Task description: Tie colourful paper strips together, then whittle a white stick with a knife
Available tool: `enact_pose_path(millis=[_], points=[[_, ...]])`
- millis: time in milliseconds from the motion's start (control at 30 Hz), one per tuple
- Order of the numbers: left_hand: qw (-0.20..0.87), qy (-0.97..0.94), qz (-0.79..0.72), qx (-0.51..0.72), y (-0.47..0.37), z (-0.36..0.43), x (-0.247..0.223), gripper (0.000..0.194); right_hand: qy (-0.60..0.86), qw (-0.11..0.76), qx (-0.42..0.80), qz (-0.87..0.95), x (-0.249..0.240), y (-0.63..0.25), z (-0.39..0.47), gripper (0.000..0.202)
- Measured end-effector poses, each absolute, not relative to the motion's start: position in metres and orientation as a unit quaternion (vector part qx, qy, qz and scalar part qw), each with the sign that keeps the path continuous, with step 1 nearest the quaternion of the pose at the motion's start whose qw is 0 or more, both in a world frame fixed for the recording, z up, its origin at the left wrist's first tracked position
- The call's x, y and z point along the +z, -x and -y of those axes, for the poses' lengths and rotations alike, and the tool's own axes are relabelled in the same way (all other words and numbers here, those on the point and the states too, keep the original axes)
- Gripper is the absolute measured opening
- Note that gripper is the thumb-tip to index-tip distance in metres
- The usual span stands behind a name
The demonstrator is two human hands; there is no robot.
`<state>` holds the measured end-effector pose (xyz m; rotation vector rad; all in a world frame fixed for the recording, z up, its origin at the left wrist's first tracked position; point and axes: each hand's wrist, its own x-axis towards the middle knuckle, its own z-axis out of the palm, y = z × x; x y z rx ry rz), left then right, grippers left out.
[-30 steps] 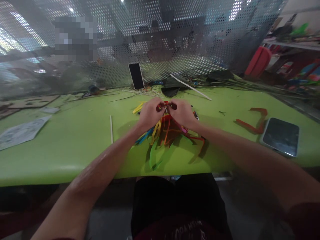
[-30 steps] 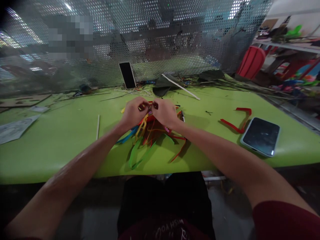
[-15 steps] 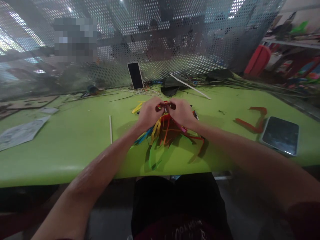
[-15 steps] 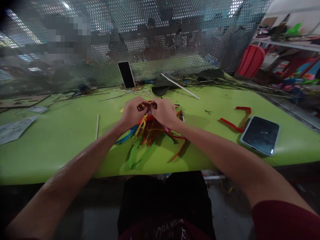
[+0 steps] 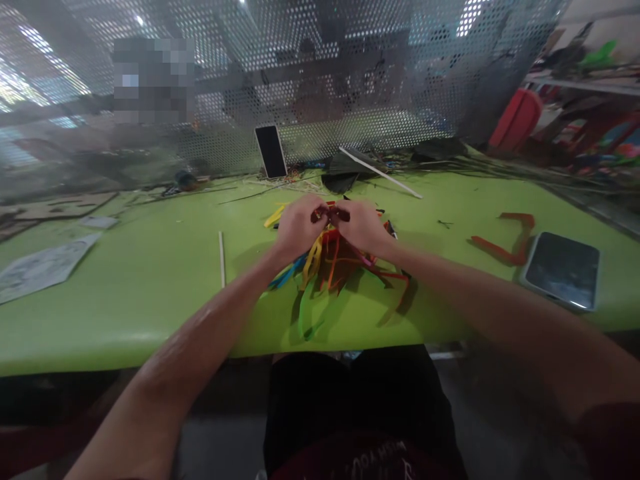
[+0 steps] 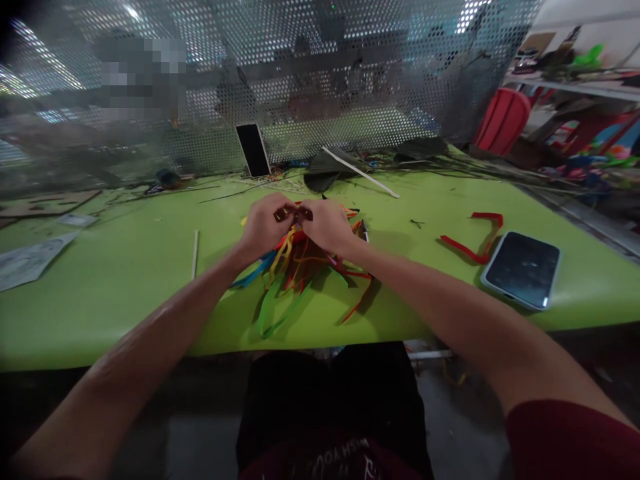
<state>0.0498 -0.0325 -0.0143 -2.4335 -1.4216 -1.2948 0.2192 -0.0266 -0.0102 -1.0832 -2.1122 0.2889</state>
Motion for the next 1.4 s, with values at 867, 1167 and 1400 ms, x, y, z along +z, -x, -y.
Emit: enact_pose_path(millis=[867,1167,1400], points=[[0.018,0.785,0.44,-0.436,-0.0503,0.0336,-0.0127,0.009,0.427,0.344,0.109,0.829,-0.0059,-0.2208,0.0277,0.024],[0.003,0.78,0.434,-0.451,-0.05,0.0305,-0.015,0.007,0.47,0.334,0.088,0.812,-0.0058,-0.2205,0.0274,0.023],[-0.032,0.797,0.4,-0.451,-0.049,0.0282,-0.0169,0.014,0.444,0.347,0.102,0.82,-0.0093,-0.2215,0.0255,0.022]])
